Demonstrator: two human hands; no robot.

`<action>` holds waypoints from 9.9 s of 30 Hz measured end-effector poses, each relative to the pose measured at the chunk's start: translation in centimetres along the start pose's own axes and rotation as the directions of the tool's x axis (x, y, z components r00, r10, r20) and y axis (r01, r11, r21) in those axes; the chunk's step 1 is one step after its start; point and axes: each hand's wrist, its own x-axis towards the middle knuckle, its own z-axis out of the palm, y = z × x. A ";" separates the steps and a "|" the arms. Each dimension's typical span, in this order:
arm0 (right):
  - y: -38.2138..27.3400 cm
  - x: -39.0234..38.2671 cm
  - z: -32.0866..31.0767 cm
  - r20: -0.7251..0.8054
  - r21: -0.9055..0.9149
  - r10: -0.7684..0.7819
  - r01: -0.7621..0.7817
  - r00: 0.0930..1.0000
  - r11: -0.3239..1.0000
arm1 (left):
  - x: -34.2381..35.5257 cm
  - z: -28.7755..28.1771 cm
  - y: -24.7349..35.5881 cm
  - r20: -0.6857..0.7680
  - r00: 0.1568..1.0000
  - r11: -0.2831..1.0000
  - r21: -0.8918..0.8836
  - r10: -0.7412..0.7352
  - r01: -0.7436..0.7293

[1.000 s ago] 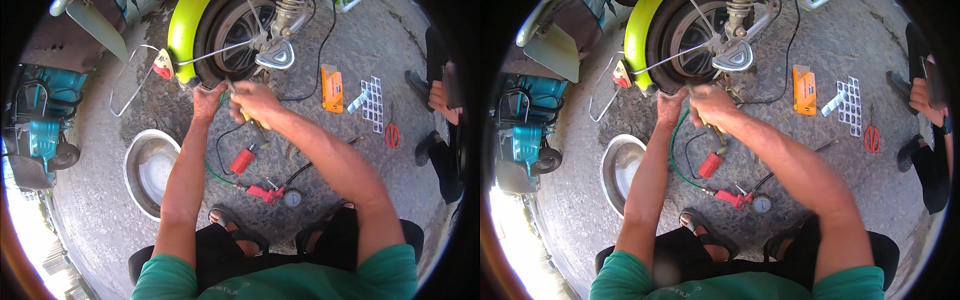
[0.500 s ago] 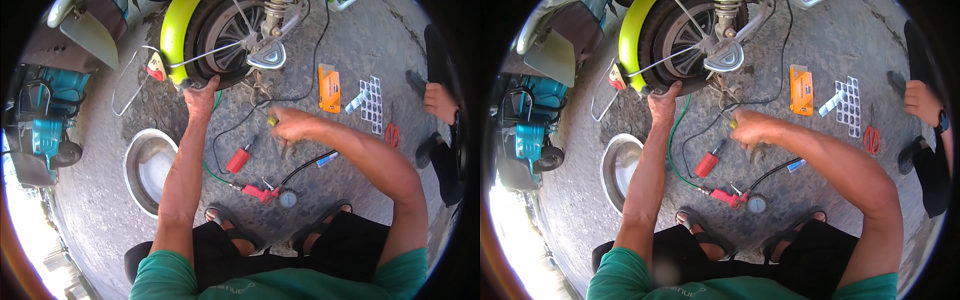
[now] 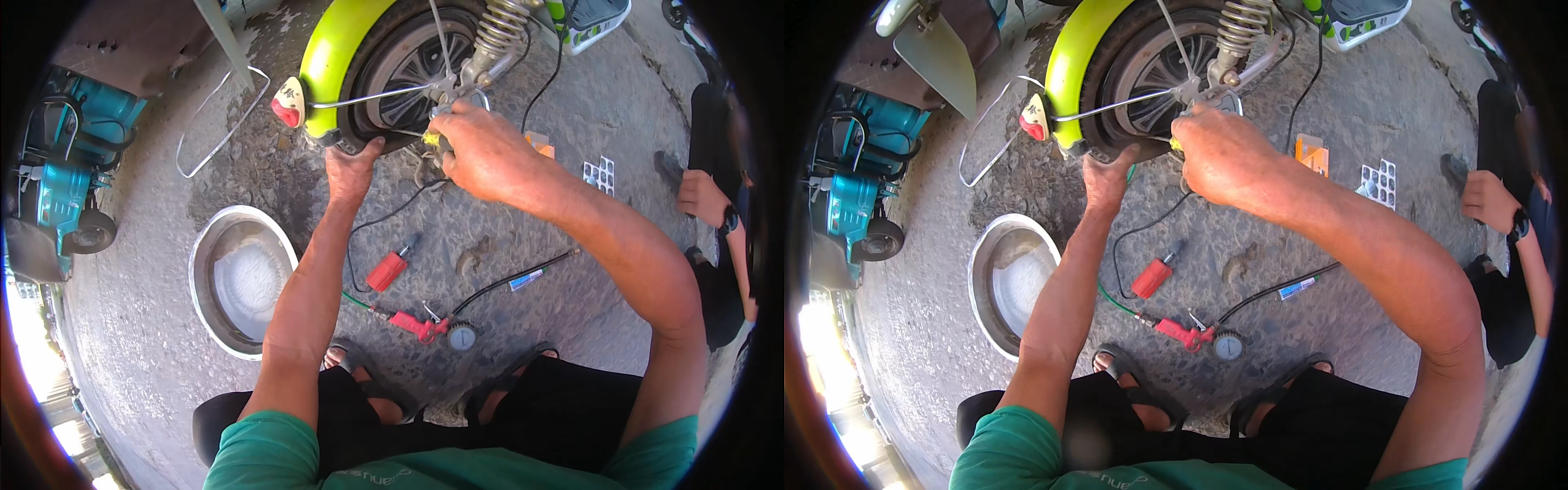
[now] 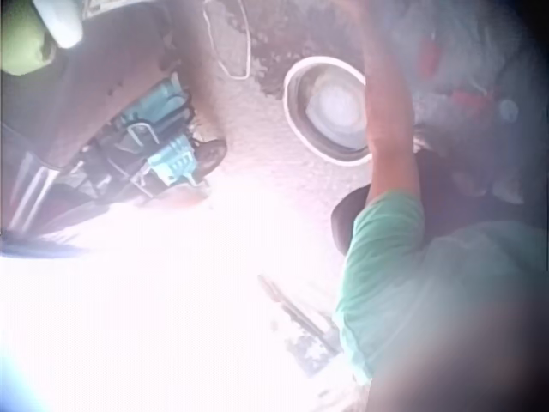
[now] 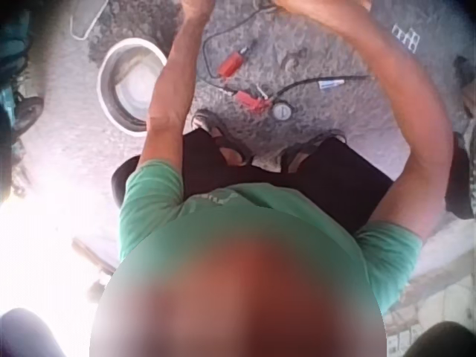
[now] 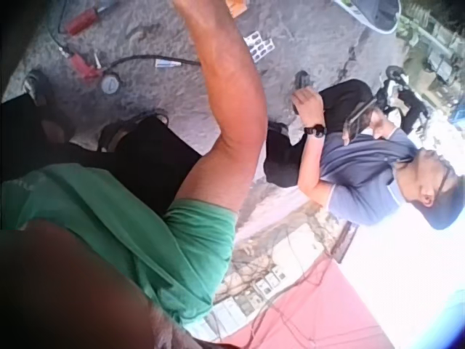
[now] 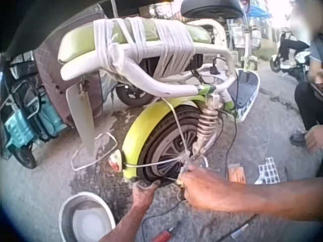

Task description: The person uses a screwdriver to pry and adjust the scooter tire bead, then connects an air hose to inflate the tire. The person works on the rear tire of a green scooter, using tools and an air hose to seat the tire and inflate it.

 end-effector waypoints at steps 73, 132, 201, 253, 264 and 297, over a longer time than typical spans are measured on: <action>-4.0 6.4 3.8 -0.088 -0.005 0.081 -0.082 0.993 0.997 | -0.9 1.5 -0.2 -0.066 0.994 0.968 -0.240 -0.087 0.069; -2.1 4.6 3.8 -0.172 0.421 0.168 -0.082 0.971 0.903 | -2.0 0.4 -1.1 0.054 0.991 0.949 -0.285 -0.121 0.132; -0.7 0.2 7.9 -0.365 0.444 0.123 0.056 0.923 0.894 | -1.5 1.1 -1.6 0.078 0.985 0.931 -0.322 -0.154 0.171; -0.9 -4.9 16.3 0.176 0.909 0.488 -0.331 0.855 0.253 | -0.3 0.3 1.6 -0.078 0.997 0.998 -0.056 0.027 -0.031; 0.6 -4.2 10.1 0.208 0.779 0.406 -0.402 0.890 0.481 | -0.3 1.0 2.5 -0.218 0.971 0.995 0.017 0.095 -0.094; -1.6 4.6 1.5 -0.043 -0.190 -0.170 0.159 0.984 0.969 | -0.9 2.9 -4.5 0.115 0.968 0.908 -0.336 -0.224 0.250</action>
